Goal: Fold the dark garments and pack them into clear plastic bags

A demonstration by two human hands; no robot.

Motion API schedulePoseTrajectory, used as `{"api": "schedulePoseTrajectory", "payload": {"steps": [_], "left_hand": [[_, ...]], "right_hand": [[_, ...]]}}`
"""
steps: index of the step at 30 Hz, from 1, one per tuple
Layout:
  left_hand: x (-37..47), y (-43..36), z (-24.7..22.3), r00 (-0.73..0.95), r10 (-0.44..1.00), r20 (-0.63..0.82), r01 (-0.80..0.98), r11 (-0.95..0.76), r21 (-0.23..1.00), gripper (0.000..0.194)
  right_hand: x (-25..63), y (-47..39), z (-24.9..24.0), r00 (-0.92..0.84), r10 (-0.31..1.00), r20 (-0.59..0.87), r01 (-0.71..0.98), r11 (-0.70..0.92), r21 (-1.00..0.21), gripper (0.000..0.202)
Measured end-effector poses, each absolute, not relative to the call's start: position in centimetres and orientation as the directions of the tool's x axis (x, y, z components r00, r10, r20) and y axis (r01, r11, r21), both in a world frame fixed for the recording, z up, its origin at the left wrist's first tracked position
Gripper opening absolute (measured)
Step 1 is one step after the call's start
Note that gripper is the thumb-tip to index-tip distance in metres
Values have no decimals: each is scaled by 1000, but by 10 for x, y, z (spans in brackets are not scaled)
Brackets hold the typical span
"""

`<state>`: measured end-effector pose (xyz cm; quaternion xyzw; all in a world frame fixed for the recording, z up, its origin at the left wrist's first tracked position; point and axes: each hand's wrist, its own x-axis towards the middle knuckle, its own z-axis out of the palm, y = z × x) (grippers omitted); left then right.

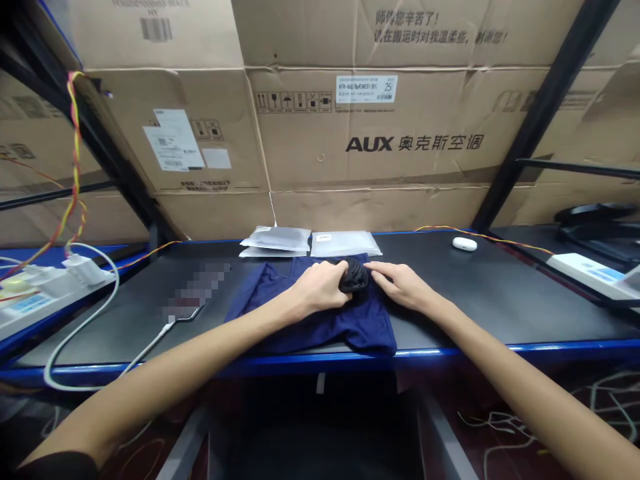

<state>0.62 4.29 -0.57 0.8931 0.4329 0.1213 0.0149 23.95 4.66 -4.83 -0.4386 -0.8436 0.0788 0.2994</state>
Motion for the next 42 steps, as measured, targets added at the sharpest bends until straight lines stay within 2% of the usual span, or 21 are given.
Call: {"api": "schedulePoseTrajectory", "payload": {"steps": [2, 5, 8, 11, 15, 17, 19, 20, 22, 25, 27, 29, 32, 35, 37, 40, 42], "left_hand": [[9, 42, -9, 617, 762, 195, 747, -645, 161, 38], [1, 44, -9, 658, 709, 253, 649, -705, 286, 41], [-12, 48, -9, 654, 680, 330, 561, -729, 392, 29], [-22, 53, -11, 566, 728, 388, 545, -683, 486, 19], [-36, 55, -7, 385, 808, 446, 454, -587, 670, 14], [-47, 53, -1, 317, 833, 454, 410, -552, 726, 22], [-61, 49, 5, 294, 833, 469, 453, -553, 699, 35], [-68, 48, 7, 298, 825, 481, 507, -564, 652, 36], [-83, 46, 6, 332, 812, 479, 640, -567, 518, 29], [-101, 46, -5, 391, 839, 378, 827, -501, 256, 23], [-109, 46, -13, 420, 857, 299, 882, -463, 85, 26], [-111, 44, -15, 461, 835, 299, 878, -479, -14, 33], [-106, 38, -8, 550, 727, 410, 795, -606, 8, 48], [-95, 28, -1, 615, 642, 458, 681, -725, 103, 38], [-86, 24, -3, 631, 654, 417, 667, -732, 138, 29], [-78, 24, -13, 586, 730, 352, 727, -665, 169, 28], [-77, 28, -16, 537, 765, 355, 742, -629, 233, 23]], "right_hand": [[235, 42, -44, -459, 800, 387, 676, 597, -433, 38], [229, 37, -40, -505, 800, 324, 668, 600, -440, 38], [224, 37, -41, -518, 798, 307, 677, 602, -423, 39], [225, 42, -49, -539, 776, 329, 674, 631, -383, 41], [234, 52, -68, -549, 762, 344, 702, 643, -304, 55], [239, 56, -74, -555, 758, 342, 705, 647, -289, 57], [242, 59, -76, -565, 748, 347, 696, 658, -286, 58], [242, 59, -76, -567, 745, 350, 692, 662, -288, 57], [242, 59, -73, -569, 744, 350, 688, 664, -293, 56], [242, 58, -69, -582, 740, 336, 688, 669, -282, 53], [241, 58, -67, -589, 737, 332, 687, 673, -275, 51], [242, 58, -68, -585, 736, 340, 685, 673, -279, 50], [243, 58, -69, -574, 740, 352, 685, 669, -290, 50], [243, 58, -69, -571, 743, 348, 685, 665, -296, 51], [241, 57, -67, -572, 745, 344, 685, 664, -299, 51], [238, 55, -63, -584, 737, 341, 678, 674, -295, 49], [237, 54, -61, -596, 728, 340, 669, 684, -292, 47]]}}
